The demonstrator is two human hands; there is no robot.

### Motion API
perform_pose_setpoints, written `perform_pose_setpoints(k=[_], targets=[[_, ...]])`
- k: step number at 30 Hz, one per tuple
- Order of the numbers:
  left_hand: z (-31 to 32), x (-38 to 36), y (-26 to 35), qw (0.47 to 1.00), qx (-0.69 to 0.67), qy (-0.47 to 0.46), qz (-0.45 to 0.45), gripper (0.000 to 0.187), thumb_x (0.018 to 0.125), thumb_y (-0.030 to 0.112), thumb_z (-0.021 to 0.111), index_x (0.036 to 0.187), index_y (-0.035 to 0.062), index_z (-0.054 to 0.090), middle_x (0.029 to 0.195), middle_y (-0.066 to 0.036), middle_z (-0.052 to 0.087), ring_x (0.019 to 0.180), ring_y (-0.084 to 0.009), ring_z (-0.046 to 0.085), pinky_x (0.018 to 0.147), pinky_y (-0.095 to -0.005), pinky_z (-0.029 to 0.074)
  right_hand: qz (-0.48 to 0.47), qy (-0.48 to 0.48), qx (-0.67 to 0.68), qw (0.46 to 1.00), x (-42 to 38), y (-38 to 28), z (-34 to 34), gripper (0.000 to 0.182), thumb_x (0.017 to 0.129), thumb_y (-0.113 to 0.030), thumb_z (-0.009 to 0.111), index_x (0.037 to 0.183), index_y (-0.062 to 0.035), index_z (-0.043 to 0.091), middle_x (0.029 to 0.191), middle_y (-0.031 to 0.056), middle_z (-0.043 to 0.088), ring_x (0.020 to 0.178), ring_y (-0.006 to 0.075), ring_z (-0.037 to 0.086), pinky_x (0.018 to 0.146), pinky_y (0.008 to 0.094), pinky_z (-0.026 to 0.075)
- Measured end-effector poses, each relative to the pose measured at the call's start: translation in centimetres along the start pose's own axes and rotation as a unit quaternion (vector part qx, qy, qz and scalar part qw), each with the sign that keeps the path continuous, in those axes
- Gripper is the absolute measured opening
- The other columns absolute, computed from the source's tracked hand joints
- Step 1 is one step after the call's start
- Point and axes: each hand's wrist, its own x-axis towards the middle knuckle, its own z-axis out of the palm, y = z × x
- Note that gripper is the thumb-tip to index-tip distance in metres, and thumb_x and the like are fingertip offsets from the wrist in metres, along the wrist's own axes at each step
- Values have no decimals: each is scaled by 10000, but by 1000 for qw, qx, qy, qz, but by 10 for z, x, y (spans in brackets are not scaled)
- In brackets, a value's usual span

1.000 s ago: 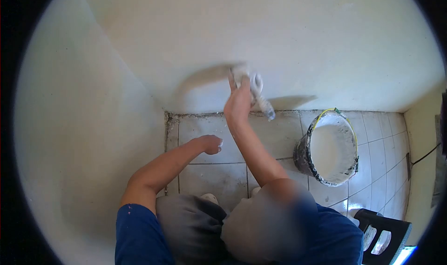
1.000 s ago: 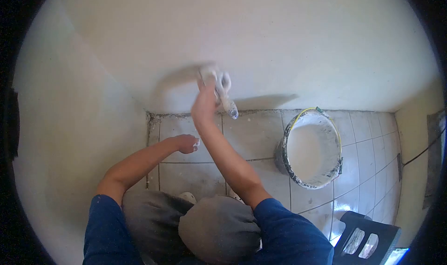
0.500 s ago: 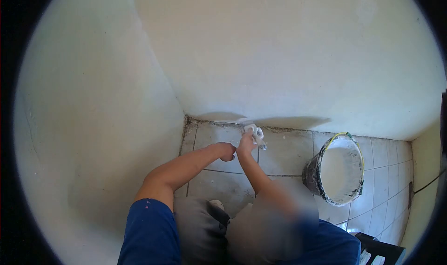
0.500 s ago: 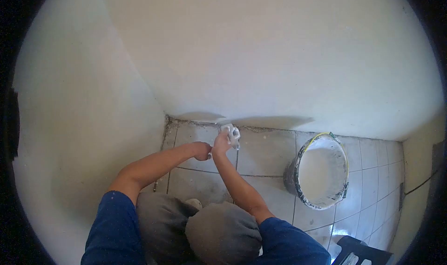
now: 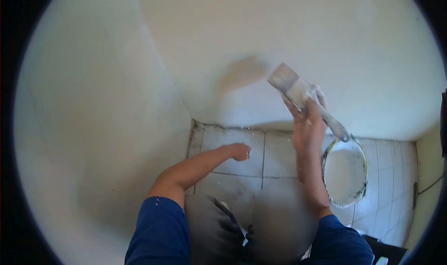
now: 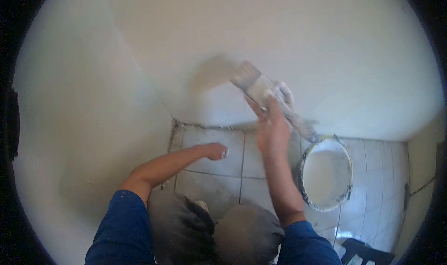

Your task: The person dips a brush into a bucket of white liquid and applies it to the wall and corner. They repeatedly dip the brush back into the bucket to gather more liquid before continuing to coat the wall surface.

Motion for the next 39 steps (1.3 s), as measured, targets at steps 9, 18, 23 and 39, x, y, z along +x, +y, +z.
perform_pose_setpoints(k=[9,18,23,39], targets=[[-50,60,165,901,-101,316,279,256,716,5,524,969,45,521,972,-152,534,927,-318,512,792,-390,422,23,183,-454,872,-60,-158,-251,281,809,-50,524,1085,-4,506,980,100,549,897,206,565,781,316,496],[-30,69,248,885,2,198,421,374,720,41,568,1087,69,505,1160,-111,466,1087,-283,451,903,-392,378,112,-23,-681,723,-64,-153,-351,270,701,-56,627,966,-29,584,908,45,577,827,121,550,738,267,454],[-32,73,243,889,16,203,411,395,696,30,574,1083,82,512,1175,-120,452,1083,-291,452,903,-406,376,137,-78,-634,757,-51,-108,-374,228,686,-72,646,908,-50,600,789,27,596,758,105,559,666,252,456],[-46,51,98,989,-62,96,91,218,818,193,507,966,36,533,903,-180,583,872,-336,566,763,-436,444,216,159,-99,958,-48,-148,-340,428,854,-141,468,1235,8,344,1192,167,450,1127,279,441,953,382,383]])
